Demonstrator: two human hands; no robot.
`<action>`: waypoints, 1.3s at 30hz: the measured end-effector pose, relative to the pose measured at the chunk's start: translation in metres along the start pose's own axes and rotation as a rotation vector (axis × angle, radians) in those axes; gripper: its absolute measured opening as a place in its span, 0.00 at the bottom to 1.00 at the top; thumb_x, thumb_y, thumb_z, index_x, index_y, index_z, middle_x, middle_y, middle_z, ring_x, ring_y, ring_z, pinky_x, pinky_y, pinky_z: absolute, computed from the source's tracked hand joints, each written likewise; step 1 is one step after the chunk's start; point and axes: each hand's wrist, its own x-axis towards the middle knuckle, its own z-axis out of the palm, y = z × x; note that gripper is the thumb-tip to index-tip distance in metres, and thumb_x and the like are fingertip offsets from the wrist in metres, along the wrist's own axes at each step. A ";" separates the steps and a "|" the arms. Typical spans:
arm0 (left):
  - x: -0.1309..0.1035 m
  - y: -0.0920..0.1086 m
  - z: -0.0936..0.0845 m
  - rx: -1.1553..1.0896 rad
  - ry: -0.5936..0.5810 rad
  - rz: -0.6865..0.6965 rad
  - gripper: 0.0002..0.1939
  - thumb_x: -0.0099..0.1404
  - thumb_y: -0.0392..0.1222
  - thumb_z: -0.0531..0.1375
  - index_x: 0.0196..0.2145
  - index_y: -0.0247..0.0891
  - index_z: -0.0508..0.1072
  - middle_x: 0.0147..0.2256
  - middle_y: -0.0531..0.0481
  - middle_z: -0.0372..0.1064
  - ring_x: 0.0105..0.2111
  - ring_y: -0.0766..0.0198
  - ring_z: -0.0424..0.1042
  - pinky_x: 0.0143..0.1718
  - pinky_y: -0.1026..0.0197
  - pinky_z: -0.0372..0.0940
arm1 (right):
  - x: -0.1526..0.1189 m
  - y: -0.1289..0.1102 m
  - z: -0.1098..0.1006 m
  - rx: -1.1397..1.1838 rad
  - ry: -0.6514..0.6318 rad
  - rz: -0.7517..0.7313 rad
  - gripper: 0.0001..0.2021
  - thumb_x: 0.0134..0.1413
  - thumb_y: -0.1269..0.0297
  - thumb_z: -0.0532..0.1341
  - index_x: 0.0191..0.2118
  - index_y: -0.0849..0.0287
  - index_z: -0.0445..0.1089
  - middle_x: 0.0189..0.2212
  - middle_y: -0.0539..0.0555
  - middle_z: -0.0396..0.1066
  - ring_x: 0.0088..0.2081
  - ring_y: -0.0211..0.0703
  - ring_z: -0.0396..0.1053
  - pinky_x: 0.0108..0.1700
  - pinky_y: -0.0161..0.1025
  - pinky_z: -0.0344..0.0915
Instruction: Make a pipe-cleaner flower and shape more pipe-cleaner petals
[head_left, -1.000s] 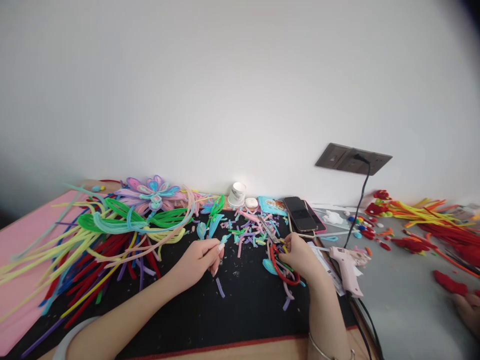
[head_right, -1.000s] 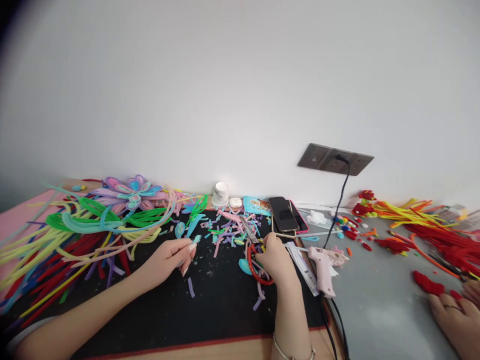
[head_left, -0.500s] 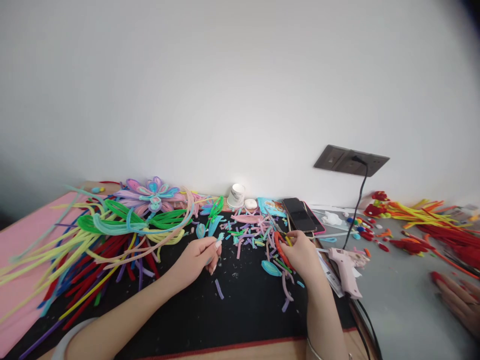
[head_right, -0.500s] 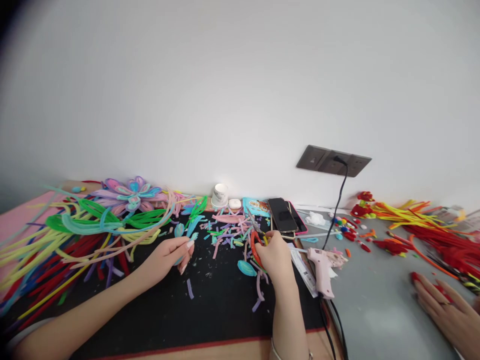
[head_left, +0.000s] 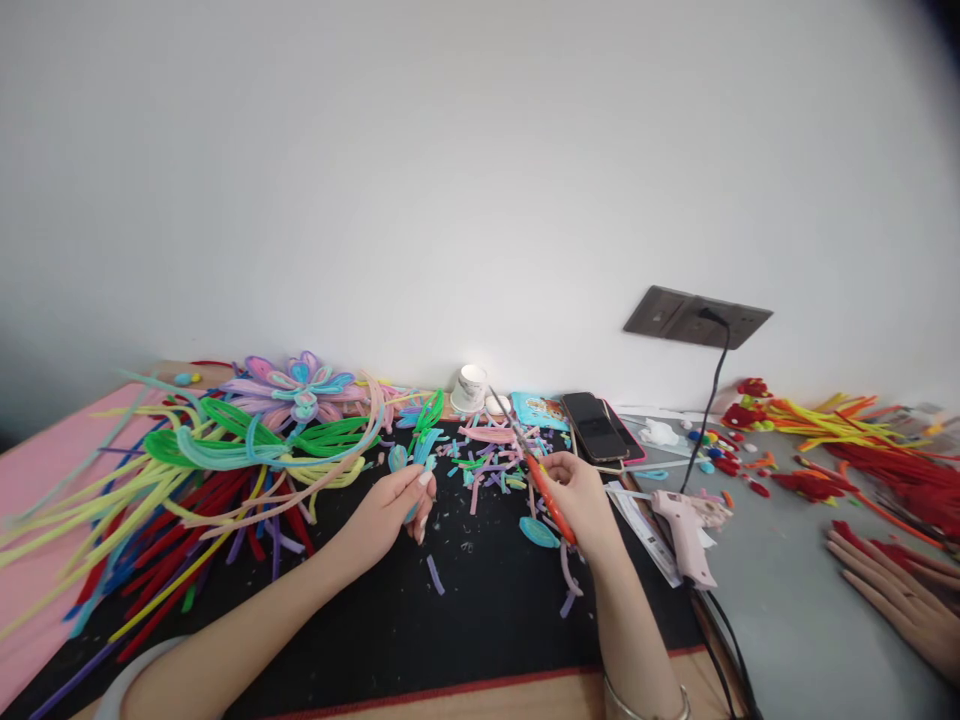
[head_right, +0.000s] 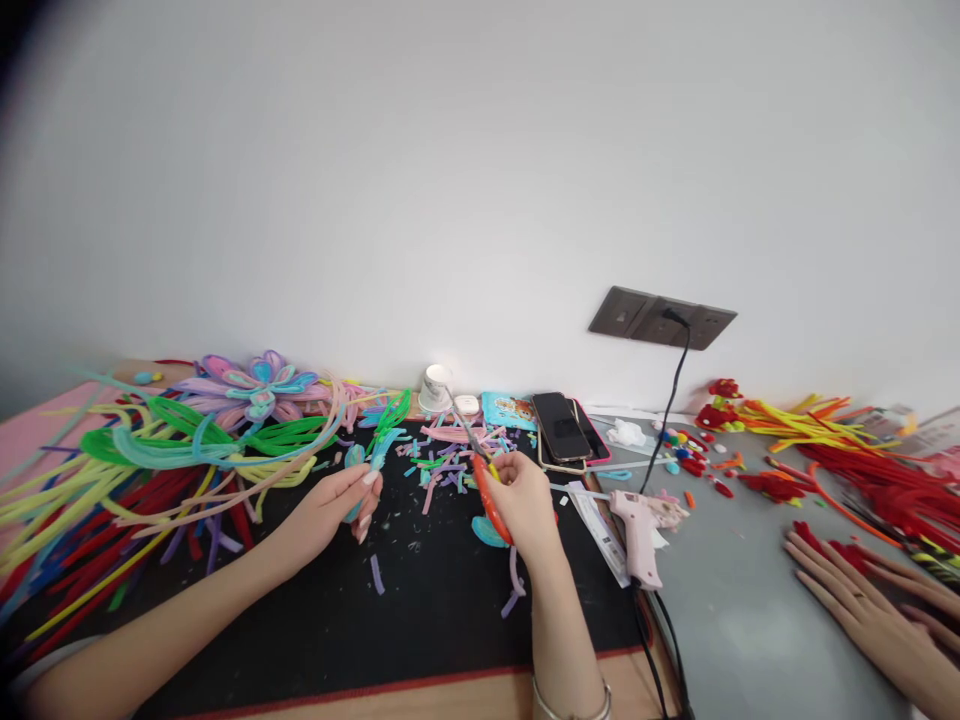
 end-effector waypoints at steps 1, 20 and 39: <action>0.000 -0.002 -0.001 -0.009 0.004 0.001 0.15 0.66 0.51 0.48 0.29 0.37 0.62 0.19 0.59 0.58 0.17 0.70 0.62 0.21 0.66 0.57 | -0.001 0.000 0.004 -0.004 -0.037 -0.008 0.13 0.42 0.57 0.62 0.29 0.60 0.62 0.17 0.46 0.60 0.19 0.35 0.57 0.22 0.32 0.53; -0.003 0.014 -0.002 0.032 0.201 0.124 0.14 0.66 0.51 0.48 0.31 0.38 0.62 0.23 0.57 0.57 0.21 0.67 0.62 0.25 0.63 0.59 | -0.023 -0.003 0.018 -0.540 -0.432 -0.368 0.12 0.44 0.61 0.61 0.29 0.58 0.56 0.23 0.45 0.59 0.24 0.34 0.53 0.26 0.32 0.47; -0.002 0.007 -0.004 0.095 -0.078 0.068 0.17 0.66 0.51 0.48 0.26 0.38 0.62 0.20 0.57 0.57 0.21 0.67 0.61 0.26 0.64 0.59 | -0.022 -0.005 0.015 -0.439 -0.577 -0.361 0.17 0.49 0.55 0.58 0.20 0.59 0.54 0.19 0.44 0.50 0.22 0.32 0.45 0.24 0.31 0.45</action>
